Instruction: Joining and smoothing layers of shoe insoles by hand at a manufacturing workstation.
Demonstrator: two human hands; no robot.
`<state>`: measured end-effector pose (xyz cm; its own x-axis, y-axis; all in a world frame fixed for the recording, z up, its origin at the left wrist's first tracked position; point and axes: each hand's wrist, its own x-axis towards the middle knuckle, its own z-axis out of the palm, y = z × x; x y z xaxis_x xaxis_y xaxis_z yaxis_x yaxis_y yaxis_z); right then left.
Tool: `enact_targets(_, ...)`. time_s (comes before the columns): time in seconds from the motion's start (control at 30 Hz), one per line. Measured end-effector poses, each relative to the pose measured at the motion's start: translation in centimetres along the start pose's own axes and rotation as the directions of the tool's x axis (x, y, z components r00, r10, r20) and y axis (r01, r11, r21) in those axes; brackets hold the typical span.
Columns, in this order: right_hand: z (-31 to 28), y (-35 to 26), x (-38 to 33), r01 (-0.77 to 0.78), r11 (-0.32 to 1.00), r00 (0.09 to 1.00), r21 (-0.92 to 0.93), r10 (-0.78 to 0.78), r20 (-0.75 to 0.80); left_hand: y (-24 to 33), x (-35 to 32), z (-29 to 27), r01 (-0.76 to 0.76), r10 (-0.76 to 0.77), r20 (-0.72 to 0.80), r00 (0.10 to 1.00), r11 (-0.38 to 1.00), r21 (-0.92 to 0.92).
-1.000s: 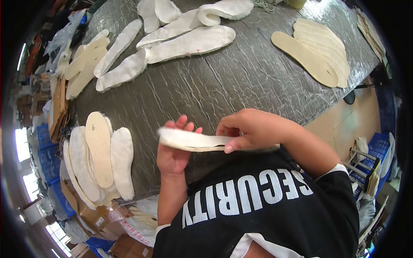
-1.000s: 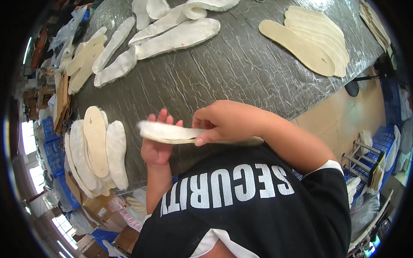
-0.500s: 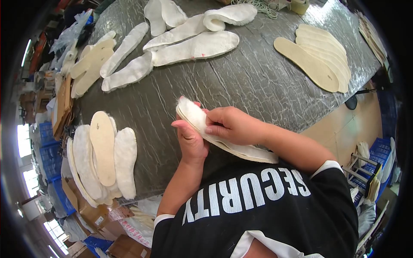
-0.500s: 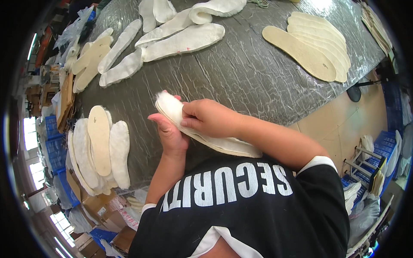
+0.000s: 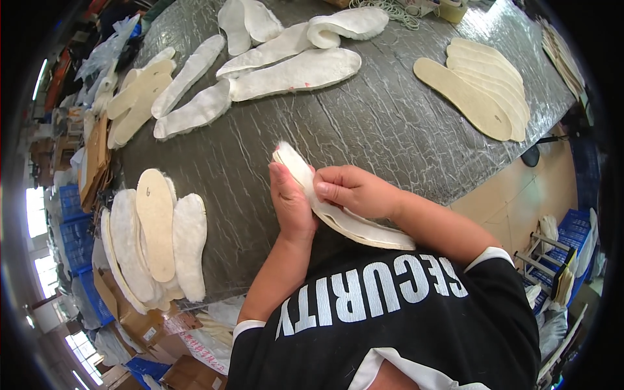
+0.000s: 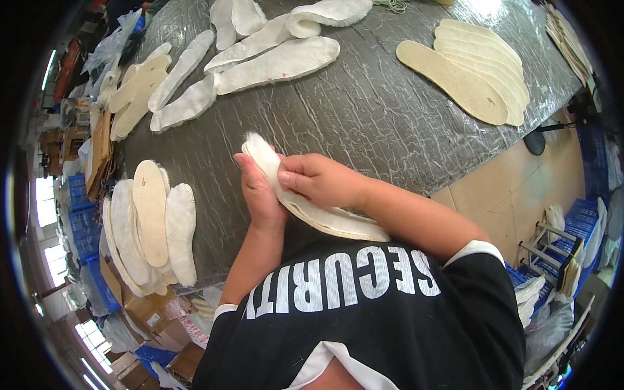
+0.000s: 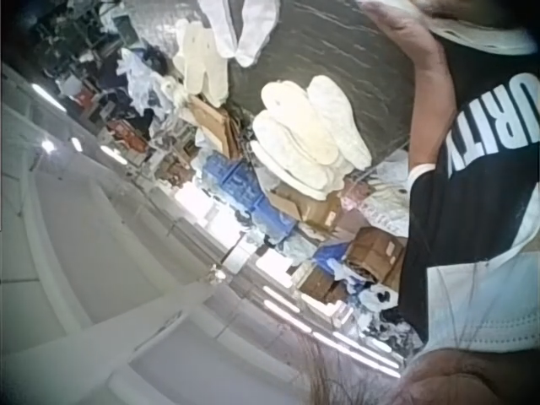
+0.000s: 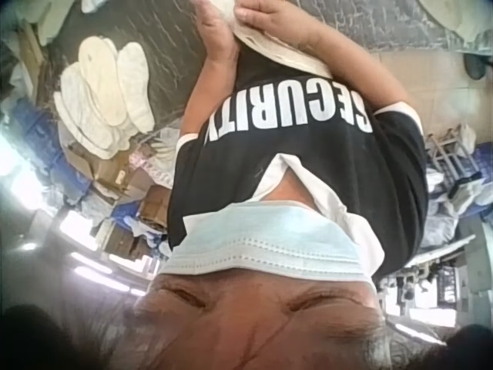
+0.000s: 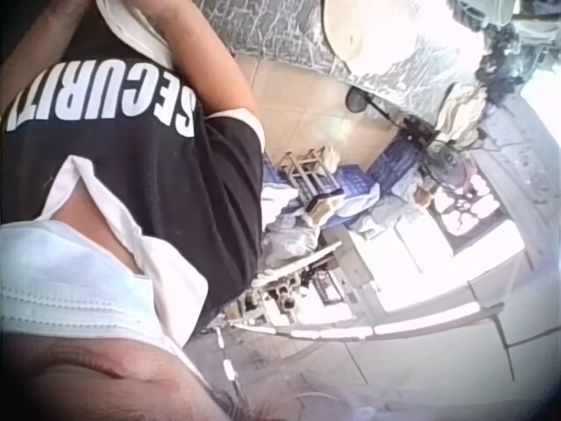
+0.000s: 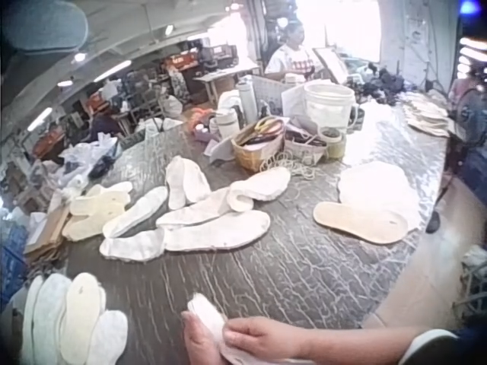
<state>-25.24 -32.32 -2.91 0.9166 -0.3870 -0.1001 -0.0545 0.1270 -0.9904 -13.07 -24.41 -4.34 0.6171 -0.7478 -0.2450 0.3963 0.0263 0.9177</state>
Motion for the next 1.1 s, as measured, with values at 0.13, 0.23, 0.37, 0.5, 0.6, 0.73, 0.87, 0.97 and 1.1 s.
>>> enact_targets(0.13, -1.2, -0.8, -0.3, -0.201, 0.979, 0.978, -0.039, 0.202, 0.044, 0.1, 0.8, -0.8, 0.073, -0.073, 0.007, 0.997, 0.995, -0.066)
enact_targets(0.23, -0.9, -0.6, -0.6, -0.217, 0.965, 0.974, -0.15, 0.225, 0.037, 0.2, 1.2, -1.0, 0.112, -0.102, 0.084, 0.991, 0.987, -0.119)
enact_targets(0.37, -0.4, 0.2, -0.6, -0.212, 0.977, 0.973, 0.03, 0.214, -0.088, -0.1, 0.6, 0.7, 0.005, -0.009, -0.021, 1.0, 0.982, -0.19)
enact_targets(0.5, 0.2, -0.1, -0.6, -0.13, 0.966, 0.977, 0.224, 0.163, -0.135, -1.0, -0.7, 1.0, -0.034, 0.038, 0.039, 0.999, 0.996, -0.08)
enact_targets(0.6, 0.6, 0.6, -0.7, -0.068, 0.95, 0.985, 0.305, 0.112, -0.129, -0.9, -0.5, 0.6, 0.025, -0.015, 0.112, 0.994, 0.996, -0.09)
enact_targets(0.73, 0.9, 0.7, -0.7, -0.074, 0.935, 0.986, 0.347, 0.121, -0.117, -0.5, -0.7, 1.1, -0.04, 0.039, 0.086, 0.996, 0.999, 0.005)
enact_targets(0.87, 0.8, 0.7, -0.8, -0.059, 0.939, 0.992, 0.339, 0.094, -0.088, -0.8, -0.7, 1.0, -0.038, 0.037, 0.083, 0.996, 0.999, 0.012)
enact_targets(0.97, 1.0, 0.9, -0.6, -0.059, 0.942, 0.994, 0.331, 0.087, -0.071, -1.5, -0.7, 0.5, -0.048, 0.043, 0.076, 0.996, 0.997, 0.06)
enact_targets(1.1, 0.6, 0.8, -0.2, -0.085, 0.944, 0.996, 0.32, 0.09, -0.001, -1.6, -0.7, 0.5, -0.032, 0.028, 0.073, 0.997, 0.998, 0.046)
